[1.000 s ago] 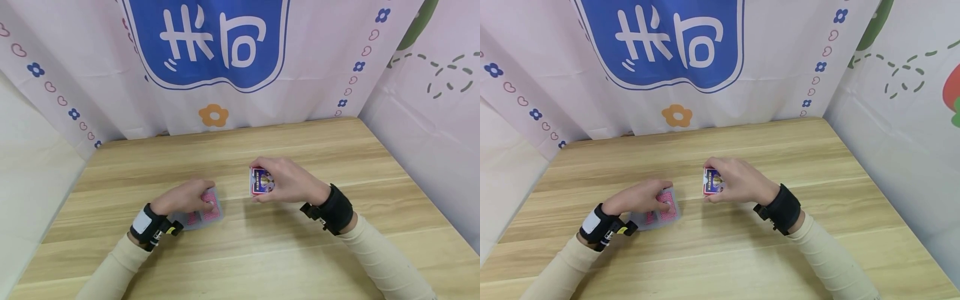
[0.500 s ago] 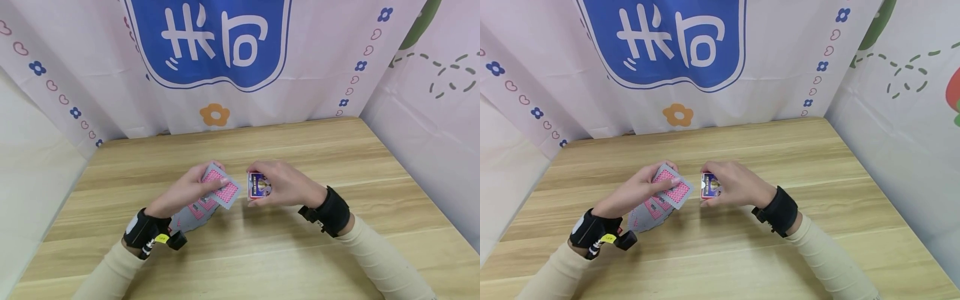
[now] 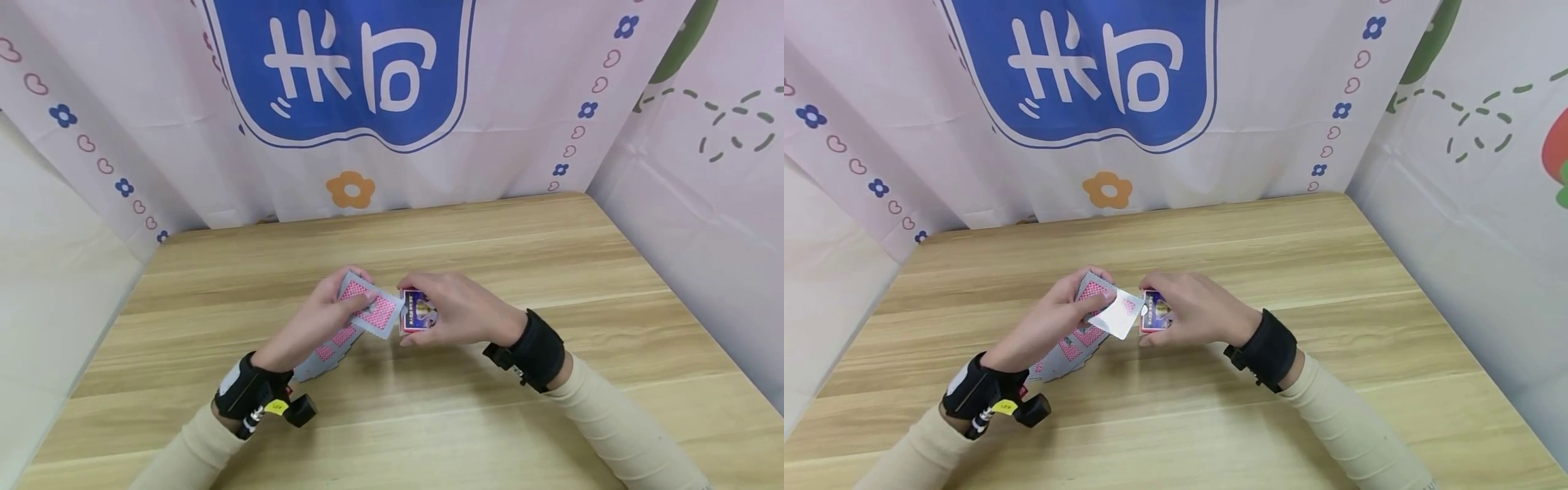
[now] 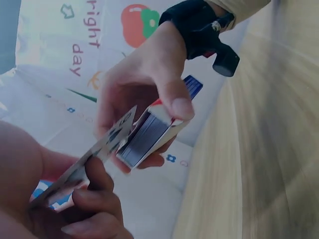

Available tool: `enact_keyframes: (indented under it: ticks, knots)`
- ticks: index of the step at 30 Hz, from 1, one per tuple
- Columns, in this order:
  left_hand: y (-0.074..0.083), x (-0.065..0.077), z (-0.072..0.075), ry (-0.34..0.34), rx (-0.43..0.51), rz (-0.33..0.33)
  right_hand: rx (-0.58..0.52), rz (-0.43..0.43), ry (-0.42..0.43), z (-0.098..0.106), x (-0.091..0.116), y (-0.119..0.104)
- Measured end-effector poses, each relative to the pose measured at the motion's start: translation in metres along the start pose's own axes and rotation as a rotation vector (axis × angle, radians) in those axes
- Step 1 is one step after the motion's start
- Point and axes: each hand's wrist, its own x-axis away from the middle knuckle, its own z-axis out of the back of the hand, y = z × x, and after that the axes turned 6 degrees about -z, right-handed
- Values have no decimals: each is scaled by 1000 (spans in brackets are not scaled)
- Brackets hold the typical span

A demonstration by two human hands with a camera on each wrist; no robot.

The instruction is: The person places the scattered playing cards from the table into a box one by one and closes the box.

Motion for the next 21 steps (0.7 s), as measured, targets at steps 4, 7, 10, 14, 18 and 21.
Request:
enact_keyframes:
  ticks: [4,7,10,14,18,21]
  knots:
    - [4,3,-5,46,-42,-18,12,-5,18,1,0,-1]
    - [6,4,-5,48,-56,-12,18,-6,22,2,1,-1]
    - [5,4,-5,52,-42,1,7,3,22,1,1,-1]
    - [1,3,-14,108,16,9,-2,17,28,-1,1,-2]
    - [-4,4,-30,131,61,10,23,14,67,-5,0,-3]
    - [-5,5,-38,55,61,18,42,16,82,-5,0,-3]
